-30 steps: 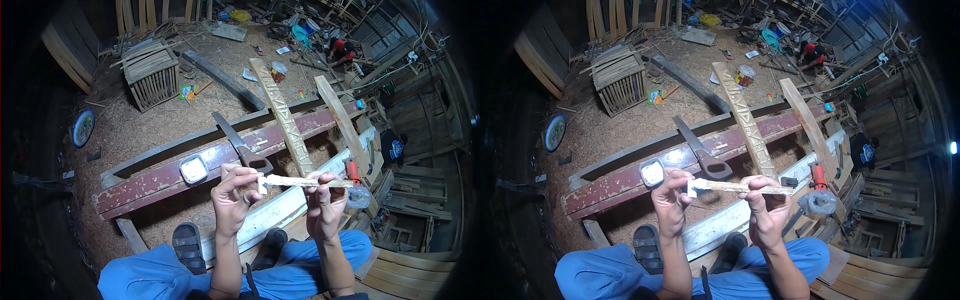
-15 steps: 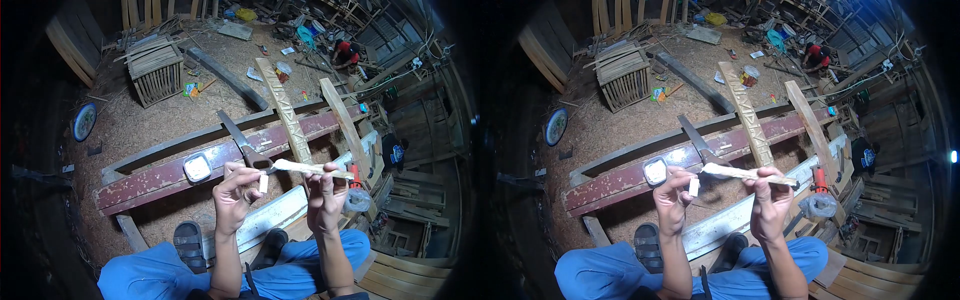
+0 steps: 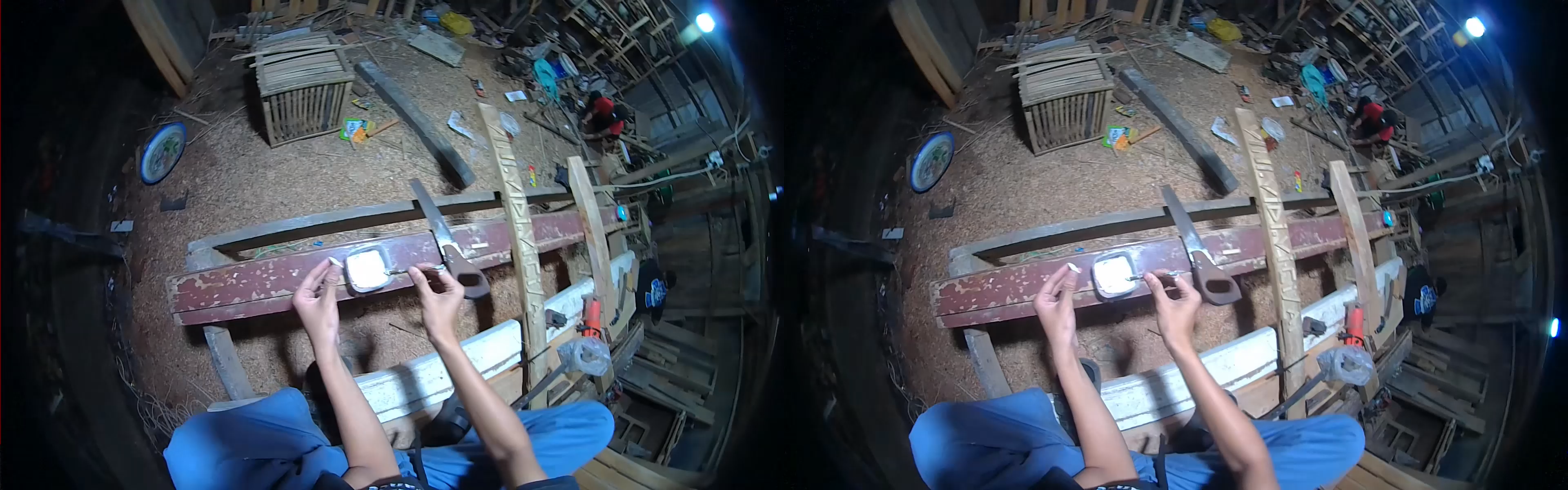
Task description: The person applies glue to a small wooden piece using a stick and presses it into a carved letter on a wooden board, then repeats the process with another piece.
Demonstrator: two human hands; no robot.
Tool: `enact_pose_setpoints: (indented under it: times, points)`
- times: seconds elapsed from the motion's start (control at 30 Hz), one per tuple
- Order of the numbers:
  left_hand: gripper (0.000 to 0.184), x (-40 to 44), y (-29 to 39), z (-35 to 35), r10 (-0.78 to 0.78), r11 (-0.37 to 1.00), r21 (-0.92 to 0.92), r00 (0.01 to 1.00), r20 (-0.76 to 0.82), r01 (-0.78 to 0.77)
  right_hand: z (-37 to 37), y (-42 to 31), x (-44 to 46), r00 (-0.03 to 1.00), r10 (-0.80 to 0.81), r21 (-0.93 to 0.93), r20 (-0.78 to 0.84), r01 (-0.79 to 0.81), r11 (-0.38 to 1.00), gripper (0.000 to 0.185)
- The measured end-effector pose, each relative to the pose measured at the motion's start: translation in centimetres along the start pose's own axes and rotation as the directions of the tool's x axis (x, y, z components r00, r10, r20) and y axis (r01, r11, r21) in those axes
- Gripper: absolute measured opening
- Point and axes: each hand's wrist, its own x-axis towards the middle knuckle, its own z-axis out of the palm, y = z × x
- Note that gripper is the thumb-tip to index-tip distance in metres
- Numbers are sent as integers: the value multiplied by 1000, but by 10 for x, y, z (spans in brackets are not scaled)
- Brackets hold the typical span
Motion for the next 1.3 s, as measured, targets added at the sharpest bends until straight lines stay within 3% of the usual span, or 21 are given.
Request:
enact_pose_setpoints:
  times: [0.07, 0.17, 0.23, 0.3, 0.33, 0.37, 0.43, 0.47, 0.5, 0.57, 0.6, 0.7, 0.97, 1.17, 1.3]
  points:
    - [36, 6, -5, -3, -7, 999, 44, 1000, 4, 7, 32, 37, 2, 998, -32, -109, -48, 26, 994, 16]
    - [36, 7, -10, -4, -87, 992, 96, 995, 43, 82, 54, 59, 1, 998, 53, -247, -43, -63, 967, 15]
    - [35, 6, -13, -1, -107, 988, 114, 992, 64, 100, 54, 72, 1, 989, 138, -213, -53, -147, 966, 20]
    - [33, 8, -19, 5, -118, 990, 88, 989, 87, 111, 46, 76, -4, 973, 154, -76, -171, -169, 983, 40]
    - [32, 8, -21, 10, -115, 992, 57, 987, 109, 110, 41, 71, -6, 959, 189, 107, -211, -170, 980, 65]
    - [32, 7, -23, 15, -132, 990, 59, 984, 122, 125, 29, 63, -12, 931, 246, 56, -269, -240, 969, 78]
    - [34, 3, -15, 32, -152, 988, 19, 972, 176, 151, 12, 41, -22, 872, 252, 6, -420, -275, 962, 81]
    - [32, -1, -10, 43, -167, 986, 22, 969, 180, 166, 4, 32, -28, 872, 174, -75, -458, -233, 969, 81]
    - [32, -5, -5, 51, -178, 984, 23, 964, 200, 177, 4, -3, -33, 875, 39, -287, -483, -200, 937, 69]
    - [31, -15, 4, 66, -157, 986, 94, 945, 288, 135, -12, -24, -39, 938, -271, -573, -218, 102, 813, 49]
    - [32, -21, 11, 73, -198, 980, 87, 925, 325, 179, -13, -39, -37, 916, -376, -585, -140, 230, 777, 33]
    - [29, -38, 24, 88, -126, 991, 98, 873, 470, 90, -27, -64, -28, 831, -557, -641, -15, 419, 643, 39]
    - [29, -57, 26, 106, -168, 966, -48, 762, 626, 253, -64, -75, -22, 759, -651, -665, 23, 497, 557, 41]
    - [28, -60, 38, 113, -131, 976, -46, 743, 657, 212, -68, -75, -19, 694, -718, -711, 53, 531, 461, 38]
    - [29, -63, 41, 115, -171, 959, -59, 733, 658, 277, -66, -74, -18, 657, -754, -723, 11, 526, 448, 38]
